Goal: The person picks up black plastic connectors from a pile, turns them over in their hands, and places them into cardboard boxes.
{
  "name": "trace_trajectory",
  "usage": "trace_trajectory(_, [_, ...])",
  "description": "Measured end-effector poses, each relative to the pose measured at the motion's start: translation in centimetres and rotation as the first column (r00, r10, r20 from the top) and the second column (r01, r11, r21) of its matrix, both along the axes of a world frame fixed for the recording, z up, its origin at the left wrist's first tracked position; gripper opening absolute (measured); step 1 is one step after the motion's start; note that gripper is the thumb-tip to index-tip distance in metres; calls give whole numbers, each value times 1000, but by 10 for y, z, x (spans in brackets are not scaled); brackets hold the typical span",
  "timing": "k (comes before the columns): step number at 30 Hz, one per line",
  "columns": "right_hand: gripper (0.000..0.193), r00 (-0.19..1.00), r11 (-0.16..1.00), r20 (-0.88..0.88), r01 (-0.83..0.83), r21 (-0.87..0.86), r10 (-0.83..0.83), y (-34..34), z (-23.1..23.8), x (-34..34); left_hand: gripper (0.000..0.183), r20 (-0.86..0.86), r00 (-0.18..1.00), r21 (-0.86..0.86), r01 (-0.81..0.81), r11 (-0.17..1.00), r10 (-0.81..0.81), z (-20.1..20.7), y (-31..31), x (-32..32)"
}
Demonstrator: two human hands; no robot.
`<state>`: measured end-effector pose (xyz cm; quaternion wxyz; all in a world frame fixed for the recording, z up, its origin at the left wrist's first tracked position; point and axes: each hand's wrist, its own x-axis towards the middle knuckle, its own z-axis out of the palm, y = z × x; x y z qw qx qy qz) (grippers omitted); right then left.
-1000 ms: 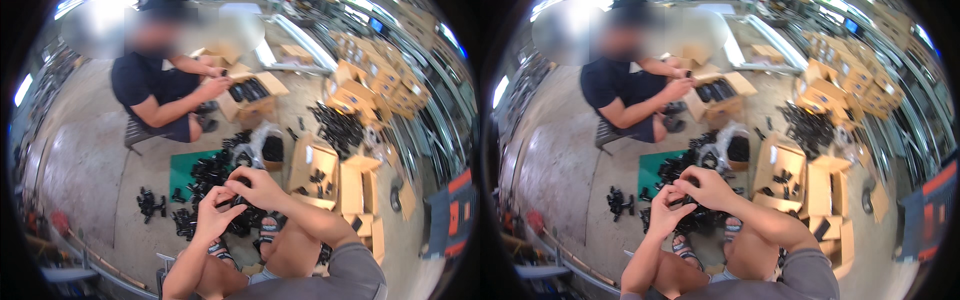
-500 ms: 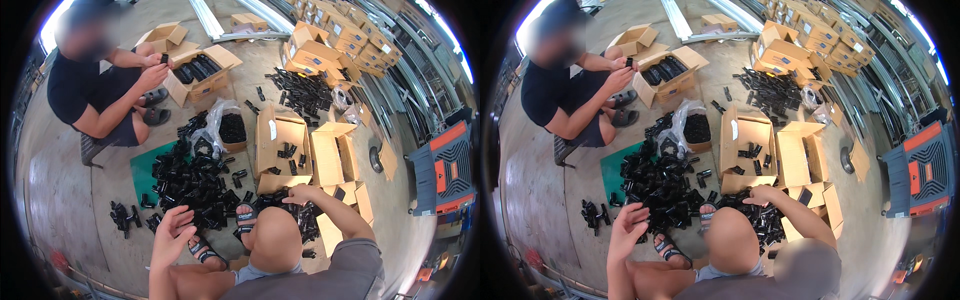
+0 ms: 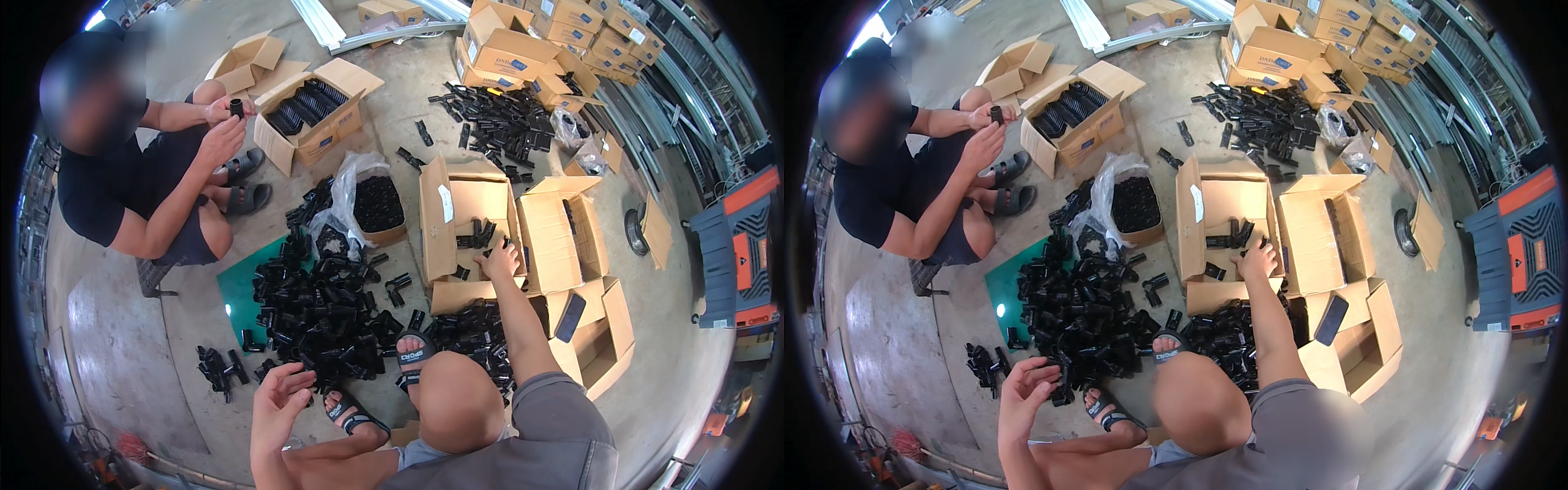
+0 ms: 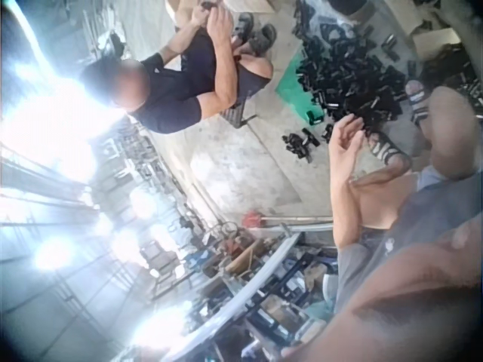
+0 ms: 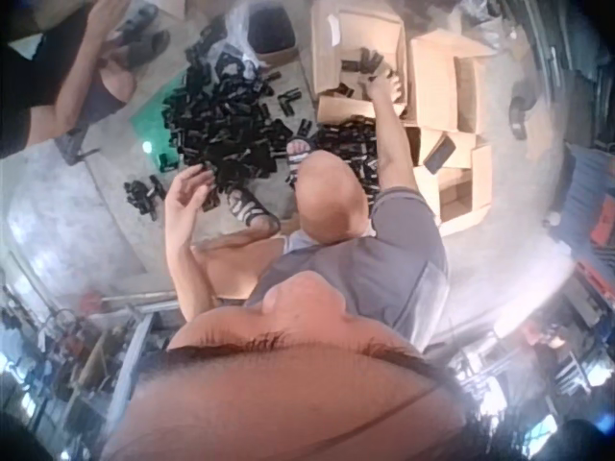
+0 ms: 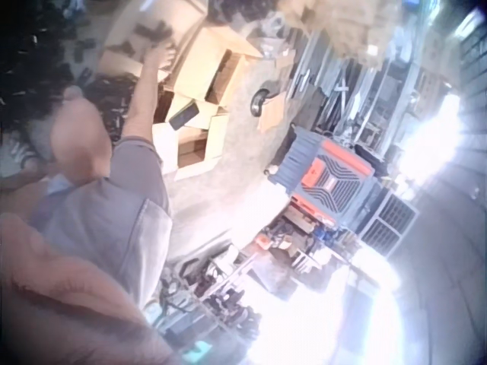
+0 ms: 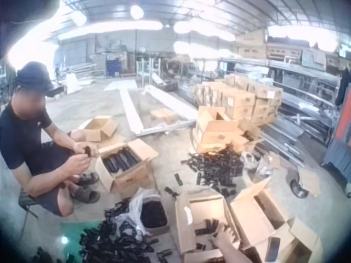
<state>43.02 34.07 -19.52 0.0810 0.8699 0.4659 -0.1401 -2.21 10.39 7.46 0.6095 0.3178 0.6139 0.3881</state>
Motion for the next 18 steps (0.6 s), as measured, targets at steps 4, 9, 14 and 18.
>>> trace_trajectory(4, [53,993,982,-102,-45,183,65,4,-23,7,47,-5,1000,-1,-1,1000,1,-3,3,-1])
trace_trajectory(9, [45,980,998,-194,-29,59,40,4,-2,8,46,-28,999,-1,19,1000,-19,-5,4,1])
trace_trajectory(14, [35,980,986,-166,-87,140,110,-15,-14,38,45,7,997,55,80,995,-80,-4,5,4])
trace_trajectory(18, [41,982,990,-144,-107,93,120,-23,-9,31,44,-3,995,71,96,993,-96,-2,3,2])
